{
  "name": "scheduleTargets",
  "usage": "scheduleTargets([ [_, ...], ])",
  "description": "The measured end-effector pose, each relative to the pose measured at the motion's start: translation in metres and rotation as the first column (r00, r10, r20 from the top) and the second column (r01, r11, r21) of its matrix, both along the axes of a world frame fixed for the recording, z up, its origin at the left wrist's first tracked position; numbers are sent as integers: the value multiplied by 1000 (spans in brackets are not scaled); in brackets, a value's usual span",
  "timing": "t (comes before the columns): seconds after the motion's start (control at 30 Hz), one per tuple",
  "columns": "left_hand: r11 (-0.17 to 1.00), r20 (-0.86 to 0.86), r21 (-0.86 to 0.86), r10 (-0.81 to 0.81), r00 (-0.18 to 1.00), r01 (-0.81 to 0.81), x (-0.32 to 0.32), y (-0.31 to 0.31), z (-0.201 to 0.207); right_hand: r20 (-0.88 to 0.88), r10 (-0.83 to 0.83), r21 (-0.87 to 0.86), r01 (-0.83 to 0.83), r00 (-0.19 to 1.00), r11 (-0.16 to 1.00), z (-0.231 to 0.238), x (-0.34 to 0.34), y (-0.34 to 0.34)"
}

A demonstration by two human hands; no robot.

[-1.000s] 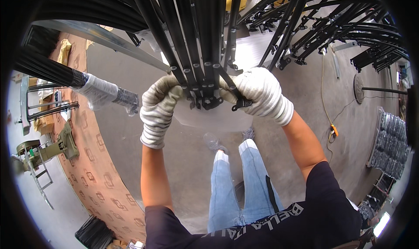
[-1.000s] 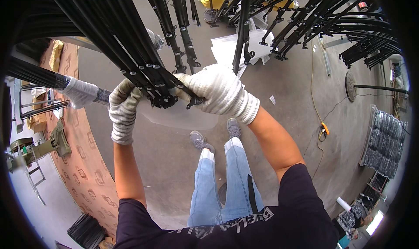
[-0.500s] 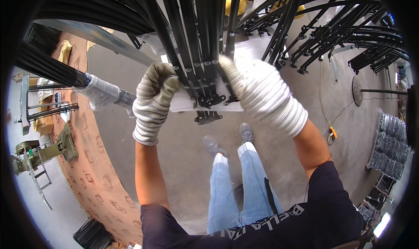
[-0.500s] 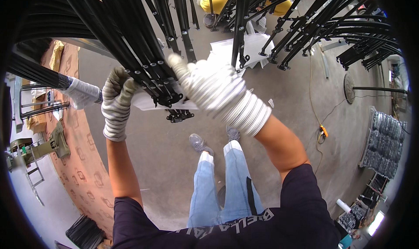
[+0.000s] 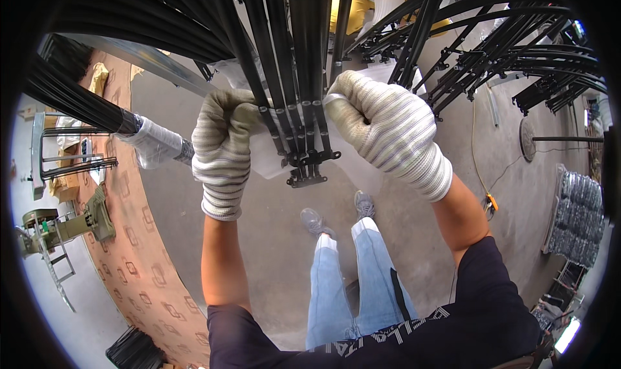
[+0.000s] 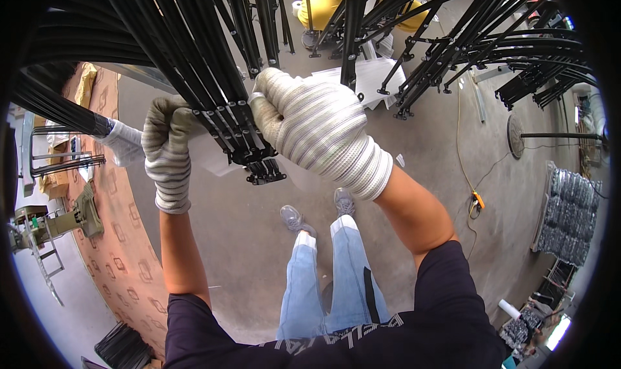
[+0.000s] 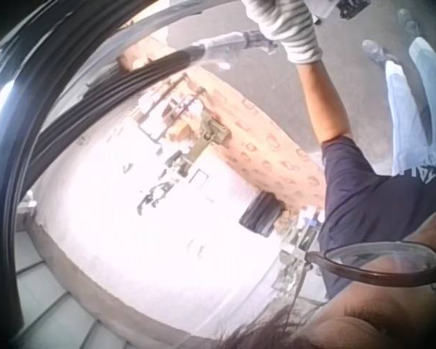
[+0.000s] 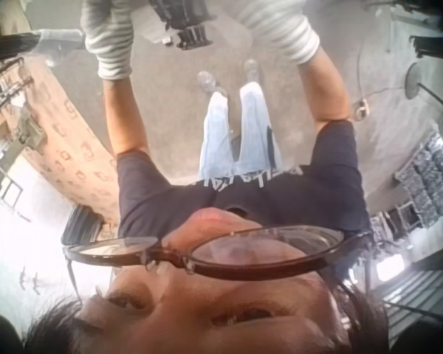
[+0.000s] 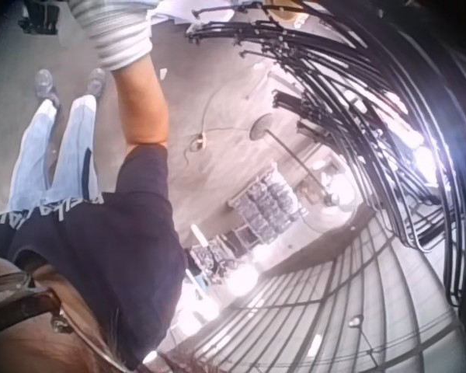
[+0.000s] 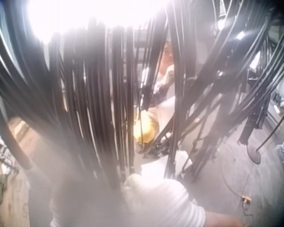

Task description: The person wraps the ends of black curved metal frames with white foam sheets and then secures the foam by wrapping plastic stretch film around it.

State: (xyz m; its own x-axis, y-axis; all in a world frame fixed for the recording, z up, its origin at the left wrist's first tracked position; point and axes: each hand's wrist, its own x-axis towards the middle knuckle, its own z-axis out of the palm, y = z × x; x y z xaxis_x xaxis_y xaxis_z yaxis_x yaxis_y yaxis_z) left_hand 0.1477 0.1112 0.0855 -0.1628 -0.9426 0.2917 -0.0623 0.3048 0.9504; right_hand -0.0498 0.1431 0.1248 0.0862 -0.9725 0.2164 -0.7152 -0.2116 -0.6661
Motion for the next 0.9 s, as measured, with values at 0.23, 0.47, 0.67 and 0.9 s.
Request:
scheduleTargets([
  [0.23, 970, 20, 223, -107, 994, 100, 12, -4, 10, 379, 29, 259, -136, 925, 956, -7, -9, -5],
  [0.47, 954, -128, 297, -2, 992, 40, 0, 8, 16, 496, 108, 110, -186, 862, 976, -6, -2, -5],
  [0.67, 960, -140, 279, 27, 990, 14, -24, 18, 15, 790, -96, 249, -173, 606, 953, -15, 12, -1],
  [0.9, 994, -144, 44, -93, 985, 100, -29, 0, -16, 824, -128, 249, -150, 551, 957, -17, 14, 0],
])
